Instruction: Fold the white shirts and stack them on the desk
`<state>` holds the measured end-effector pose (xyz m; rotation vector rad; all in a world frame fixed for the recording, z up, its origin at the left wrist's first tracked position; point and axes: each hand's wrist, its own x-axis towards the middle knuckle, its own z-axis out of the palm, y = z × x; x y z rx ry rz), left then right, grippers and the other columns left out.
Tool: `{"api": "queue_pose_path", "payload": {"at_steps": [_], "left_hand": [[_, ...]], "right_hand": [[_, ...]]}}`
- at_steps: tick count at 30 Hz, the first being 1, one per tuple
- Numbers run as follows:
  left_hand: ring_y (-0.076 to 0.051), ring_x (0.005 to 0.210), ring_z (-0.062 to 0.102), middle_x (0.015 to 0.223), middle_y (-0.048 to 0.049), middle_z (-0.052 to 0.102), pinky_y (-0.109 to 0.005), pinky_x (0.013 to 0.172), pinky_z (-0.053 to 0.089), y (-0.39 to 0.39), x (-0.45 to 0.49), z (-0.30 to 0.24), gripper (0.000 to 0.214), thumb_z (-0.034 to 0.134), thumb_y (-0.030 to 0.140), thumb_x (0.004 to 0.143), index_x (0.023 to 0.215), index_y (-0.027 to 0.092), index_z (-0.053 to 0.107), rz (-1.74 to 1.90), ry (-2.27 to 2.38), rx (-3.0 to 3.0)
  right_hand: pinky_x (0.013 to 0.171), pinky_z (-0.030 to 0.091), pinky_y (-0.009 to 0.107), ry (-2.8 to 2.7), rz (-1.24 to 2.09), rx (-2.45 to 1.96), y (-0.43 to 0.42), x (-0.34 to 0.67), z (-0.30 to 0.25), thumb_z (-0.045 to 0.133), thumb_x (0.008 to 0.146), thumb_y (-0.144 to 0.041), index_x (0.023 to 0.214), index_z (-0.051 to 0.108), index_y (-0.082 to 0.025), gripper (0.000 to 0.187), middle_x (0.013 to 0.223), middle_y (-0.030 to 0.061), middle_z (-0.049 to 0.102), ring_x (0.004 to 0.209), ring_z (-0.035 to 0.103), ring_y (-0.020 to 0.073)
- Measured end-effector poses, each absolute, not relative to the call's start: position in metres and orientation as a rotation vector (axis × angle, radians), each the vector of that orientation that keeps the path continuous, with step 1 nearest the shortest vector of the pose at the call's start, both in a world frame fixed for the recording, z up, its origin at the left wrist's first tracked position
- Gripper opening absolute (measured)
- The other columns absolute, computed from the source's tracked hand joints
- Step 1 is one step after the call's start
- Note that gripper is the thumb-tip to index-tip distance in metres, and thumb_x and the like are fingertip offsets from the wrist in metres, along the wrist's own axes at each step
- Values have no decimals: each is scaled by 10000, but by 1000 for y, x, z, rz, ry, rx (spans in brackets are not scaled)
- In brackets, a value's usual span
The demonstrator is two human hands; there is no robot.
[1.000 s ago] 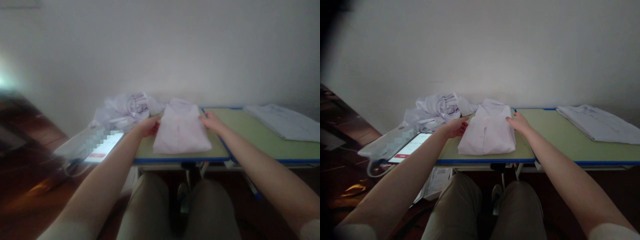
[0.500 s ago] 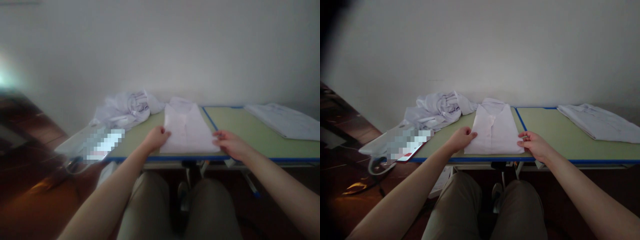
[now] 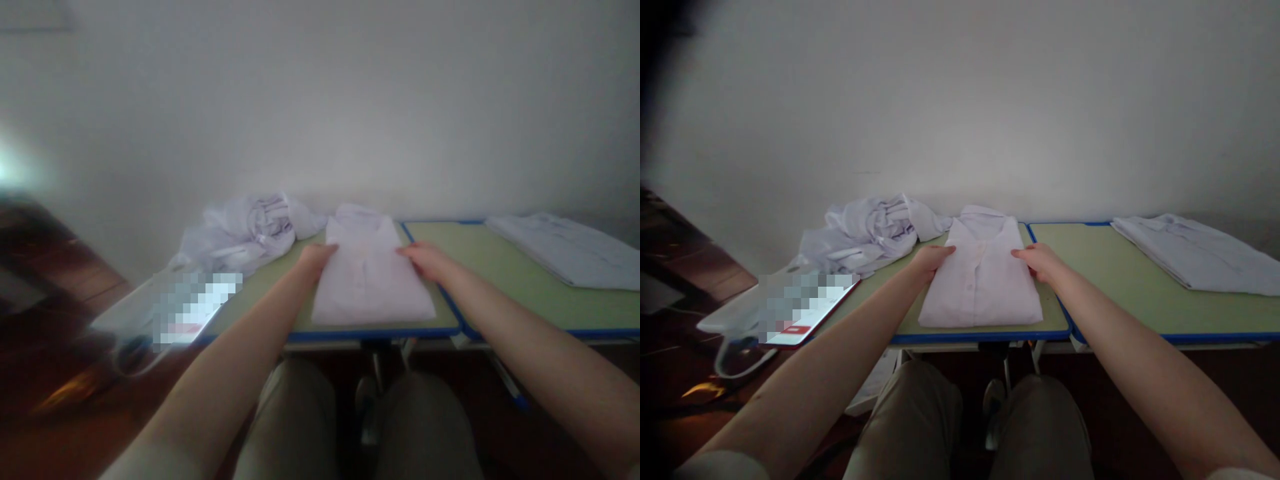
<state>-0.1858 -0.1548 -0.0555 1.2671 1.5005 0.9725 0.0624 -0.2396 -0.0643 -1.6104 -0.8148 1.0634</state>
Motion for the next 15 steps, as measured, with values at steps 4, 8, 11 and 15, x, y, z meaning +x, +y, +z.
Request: {"api": "queue_pose_path", "payload": {"at_steps": [4,8,11,15], "left_hand": [[-262,907,684,928,-114,708,-340,731,567,-147,-180,-57,492,843,178,596,1036,120,630,1082,1521,1223],[-270,946,682,967,-105,711,-360,794,567,-151,-190,-50,541,849,187,583,1077,153,631,1122,1335,1212],[-291,958,683,972,-129,715,-408,817,569,-157,-197,-46,444,780,303,687,1083,151,647,838,1044,1098],[-324,967,680,968,-155,719,-480,847,555,-160,-200,-48,437,765,255,684,1091,141,653,541,952,1057]], "right_hand": [[620,545,290,-759,1035,-1607,-229,61,-67,739,658,-63,1148,558,-130,527,827,82,687,684,656,184],[721,568,323,-742,1064,-1540,-229,65,-66,671,670,6,1301,469,-151,681,940,79,694,749,677,177],[788,570,357,-732,1254,-1468,-229,64,-65,599,769,-71,1174,570,-91,406,923,119,707,779,688,197],[828,561,421,-751,1577,-1365,-232,58,-66,573,799,-108,1100,613,-73,306,876,135,715,776,692,232]]}}
